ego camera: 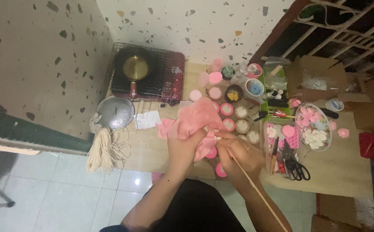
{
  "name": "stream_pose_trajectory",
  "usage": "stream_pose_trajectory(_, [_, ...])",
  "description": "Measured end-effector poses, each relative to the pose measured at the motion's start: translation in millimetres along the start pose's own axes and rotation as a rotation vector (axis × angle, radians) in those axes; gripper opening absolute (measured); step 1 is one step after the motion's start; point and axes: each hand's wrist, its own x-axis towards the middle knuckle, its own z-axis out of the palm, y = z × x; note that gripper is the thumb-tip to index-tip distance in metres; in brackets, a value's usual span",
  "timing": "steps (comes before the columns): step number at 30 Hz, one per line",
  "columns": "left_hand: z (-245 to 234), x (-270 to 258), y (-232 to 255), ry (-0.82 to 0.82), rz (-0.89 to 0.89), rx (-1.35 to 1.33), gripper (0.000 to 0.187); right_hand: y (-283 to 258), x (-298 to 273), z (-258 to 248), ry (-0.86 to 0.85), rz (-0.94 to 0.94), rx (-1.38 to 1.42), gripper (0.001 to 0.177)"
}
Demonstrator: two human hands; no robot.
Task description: Preparing wicks and placing small wax ornaments into molds.
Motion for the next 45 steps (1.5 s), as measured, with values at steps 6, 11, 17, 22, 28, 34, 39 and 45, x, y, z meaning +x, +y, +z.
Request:
stream_pose_trajectory(6, [-9,15,-13,0.043,0.009,0.083,0.047,17,-21,-2,0.159,0.163,0.341,0.015])
stream_pose_trajectory(11, [-12,17,-21,-0.113,0.075,-0.034,0.039,27,-18,6,0.182,0.339,0.437,0.015])
stream_pose_trajectory(17, [-16,22,-25,-0.135,0.012,-0.132,0.038,47,-23,4,0.124,0.334,0.437,0.018])
stream_pose_trajectory(22, [-16,22,-29,-0.161,0.010,-0.156,0.039,14,16,0,-0.045,0.235,0.129,0.023])
stream_pose_trajectory(28, [-17,21,-28,-0.179,0.029,-0.129,0.039,27,15,7,-0.077,0.220,0.040,0.025])
stream_pose_trajectory(34, [-24,22,-38,-0.170,0.044,-0.104,0.037,29,18,7,-0.134,0.238,0.076,0.025])
stream_pose_trajectory(39, [-25,19,-37,-0.164,0.045,-0.102,0.037,31,13,10,-0.145,0.115,0.105,0.023])
stream_pose_trajectory(45, [-31,17,-43,-0.165,0.021,-0.099,0.034,29,7,18,-0.083,0.195,0.166,0.021])
